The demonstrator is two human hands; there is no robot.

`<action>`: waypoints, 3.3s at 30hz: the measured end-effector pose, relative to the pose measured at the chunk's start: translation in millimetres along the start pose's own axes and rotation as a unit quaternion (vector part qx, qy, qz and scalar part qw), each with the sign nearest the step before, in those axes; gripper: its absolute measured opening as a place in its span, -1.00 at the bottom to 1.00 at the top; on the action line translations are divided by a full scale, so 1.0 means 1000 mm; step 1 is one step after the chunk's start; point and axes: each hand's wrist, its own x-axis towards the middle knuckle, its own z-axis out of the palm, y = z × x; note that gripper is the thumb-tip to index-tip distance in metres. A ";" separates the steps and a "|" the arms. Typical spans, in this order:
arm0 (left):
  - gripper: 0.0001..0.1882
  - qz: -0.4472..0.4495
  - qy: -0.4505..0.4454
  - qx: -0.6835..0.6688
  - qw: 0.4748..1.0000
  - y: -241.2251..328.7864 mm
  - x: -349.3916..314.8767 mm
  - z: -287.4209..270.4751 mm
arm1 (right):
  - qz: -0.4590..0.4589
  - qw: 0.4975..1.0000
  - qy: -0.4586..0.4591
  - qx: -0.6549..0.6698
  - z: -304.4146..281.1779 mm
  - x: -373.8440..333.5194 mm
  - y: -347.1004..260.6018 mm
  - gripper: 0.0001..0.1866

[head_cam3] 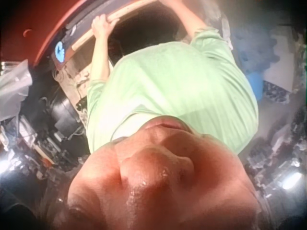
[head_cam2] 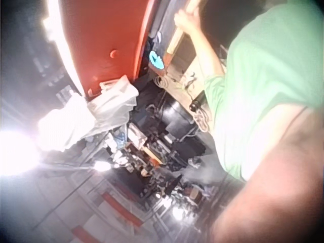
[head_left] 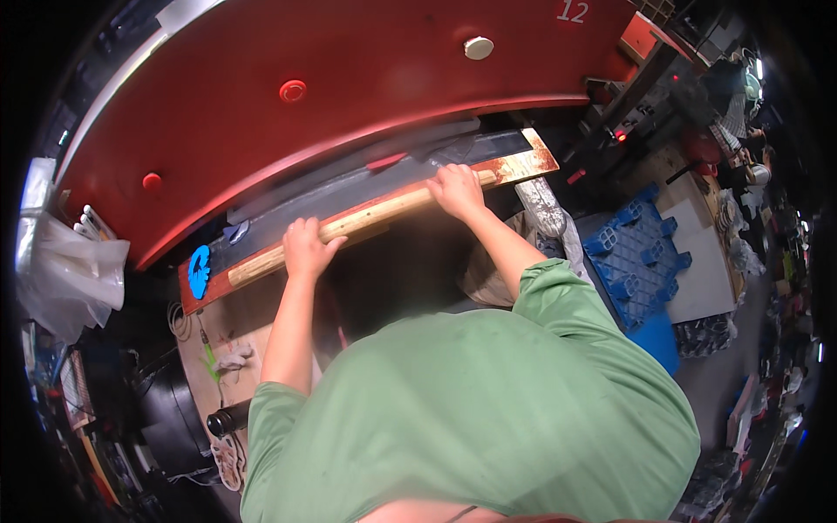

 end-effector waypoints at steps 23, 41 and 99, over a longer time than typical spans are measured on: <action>-0.80 -0.128 0.038 -0.358 0.924 0.064 0.173 0.116 | 0.050 0.993 -0.097 -0.050 0.020 0.156 -0.054 -0.27; -0.17 -0.045 -0.112 -0.114 0.986 0.088 0.191 0.091 | 0.237 0.790 -0.087 0.558 -0.014 0.189 0.035 -0.41; -0.56 0.036 0.047 -0.015 0.998 -0.214 0.063 -0.399 | 0.045 0.985 -0.164 -0.013 -0.244 0.112 -0.407 -0.55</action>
